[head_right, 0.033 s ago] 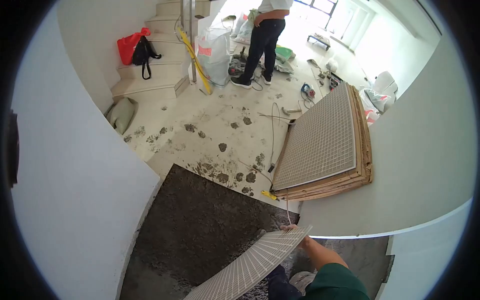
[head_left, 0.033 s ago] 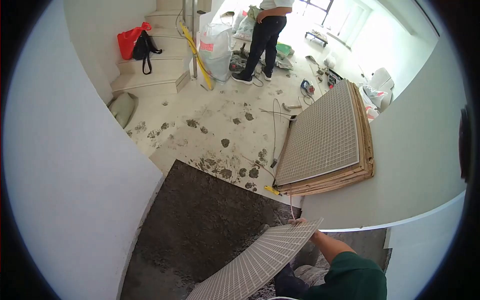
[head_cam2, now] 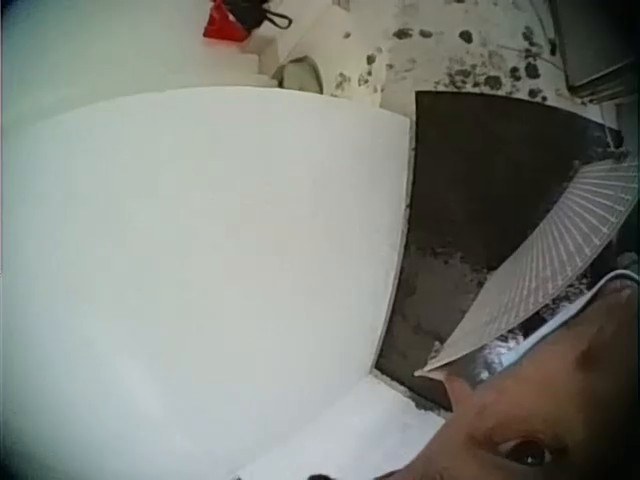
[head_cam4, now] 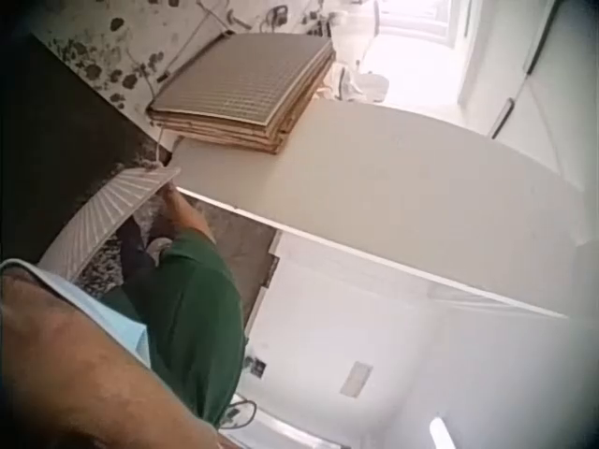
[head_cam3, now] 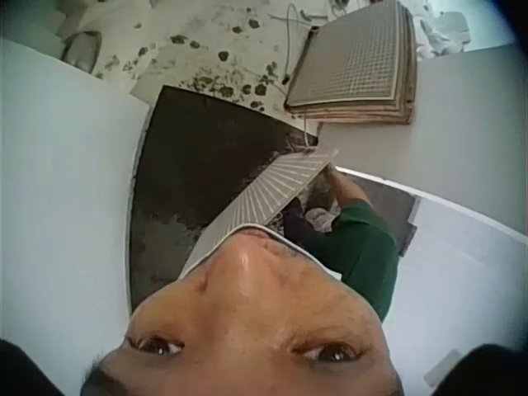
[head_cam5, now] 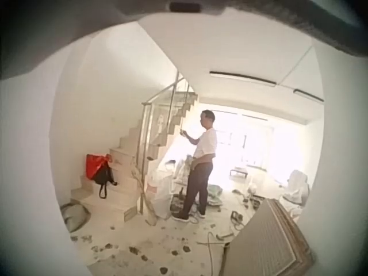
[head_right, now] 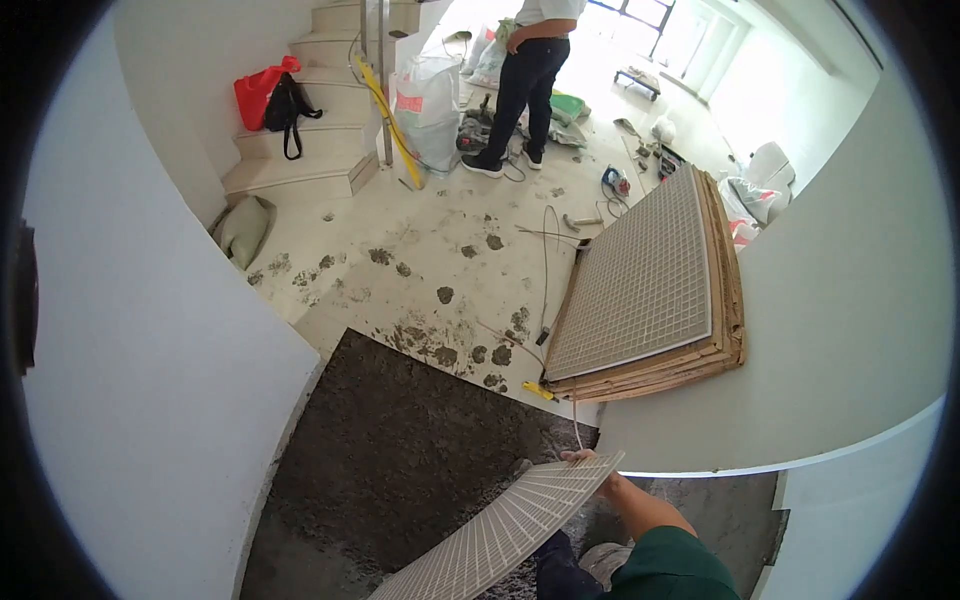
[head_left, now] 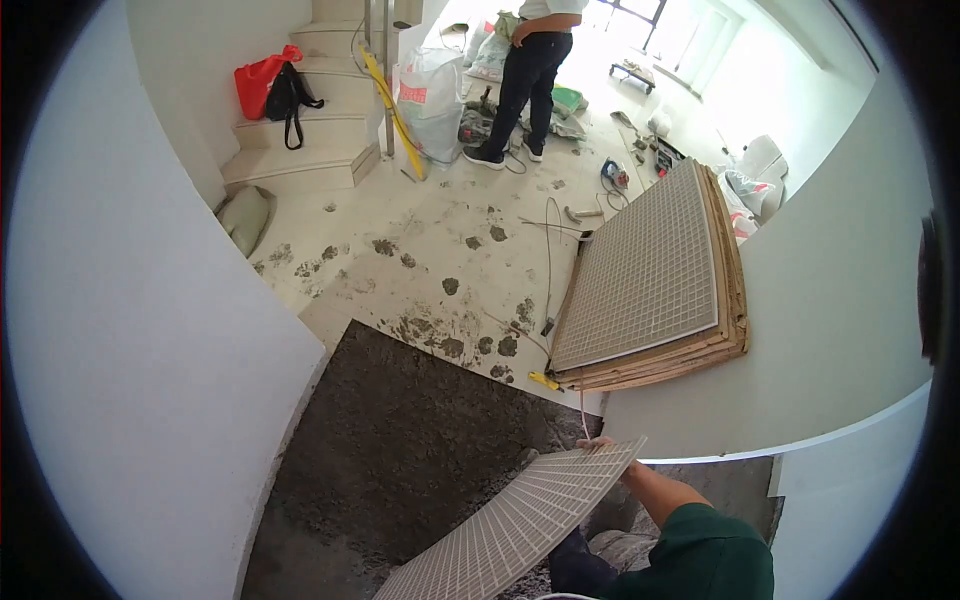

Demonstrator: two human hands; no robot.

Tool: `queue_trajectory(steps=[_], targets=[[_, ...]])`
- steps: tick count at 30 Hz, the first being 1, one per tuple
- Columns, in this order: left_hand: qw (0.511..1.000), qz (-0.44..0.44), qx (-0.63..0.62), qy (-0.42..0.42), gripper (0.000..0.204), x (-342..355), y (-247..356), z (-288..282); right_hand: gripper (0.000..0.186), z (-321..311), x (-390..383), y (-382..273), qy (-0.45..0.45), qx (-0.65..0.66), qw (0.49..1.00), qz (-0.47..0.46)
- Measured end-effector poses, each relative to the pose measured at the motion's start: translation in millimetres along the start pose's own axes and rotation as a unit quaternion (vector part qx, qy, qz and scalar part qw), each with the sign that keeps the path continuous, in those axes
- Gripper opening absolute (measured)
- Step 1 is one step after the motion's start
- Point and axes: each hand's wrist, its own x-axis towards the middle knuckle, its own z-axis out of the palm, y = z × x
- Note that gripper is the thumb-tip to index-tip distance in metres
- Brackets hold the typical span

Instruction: Placing a large floor tile onto a prepared mortar bed and tapping it into place with a rubber mallet to ensure it is level.

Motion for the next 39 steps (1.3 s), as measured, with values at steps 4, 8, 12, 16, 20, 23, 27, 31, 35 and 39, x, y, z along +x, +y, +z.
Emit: queue_trajectory(steps=[4, 8, 12, 16, 20, 23, 27, 31, 35, 39], targets=[[1.000, 0.002, 0.003, 0.004, 0.091, -7, 0, 12, 0.038, -3, 1, -5, 0.121, -0.039, 0.985, 0.117], [1.000, 0.005, 0.009, 0.011, 0.090, -15, 7, 21, 0.039, -4, 2, 3, 0.034, 0.050, 0.998, 0.030], [1.000, 0.005, 0.016, 0.016, 0.090, -22, 11, 30, 0.035, -18, 2, 9, 0.096, 0.021, 0.987, 0.126], [1.000, 0.000, 0.024, 0.020, 0.089, -30, 13, 41, 0.035, -27, 0, 6, 0.048, 0.011, 0.996, 0.070], [0.999, -0.001, 0.032, 0.026, 0.089, -39, 18, 50, 0.039, -33, -3, 10, 0.013, 0.002, 0.999, 0.036], [0.999, 0.001, 0.038, 0.035, 0.088, -47, 23, 51, 0.040, -19, -1, 10, -0.081, 0.058, 0.995, -0.007], [0.998, 0.003, 0.048, 0.045, 0.087, -59, 30, 55, 0.044, -10, 2, 3, -0.075, 0.009, 0.997, 0.014], [0.998, -0.007, 0.057, 0.040, 0.087, -64, 31, 75, 0.044, -40, 0, 12, -0.103, 0.034, 0.993, -0.052], [0.996, 0.001, 0.064, 0.054, 0.086, -78, 41, 73, 0.041, -18, 4, 11, -0.077, 0.045, 0.996, -0.004], [0.996, 0.003, 0.071, 0.062, 0.086, -88, 45, 79, 0.037, 0, 1, 6, -0.081, -0.012, 0.994, -0.076]])
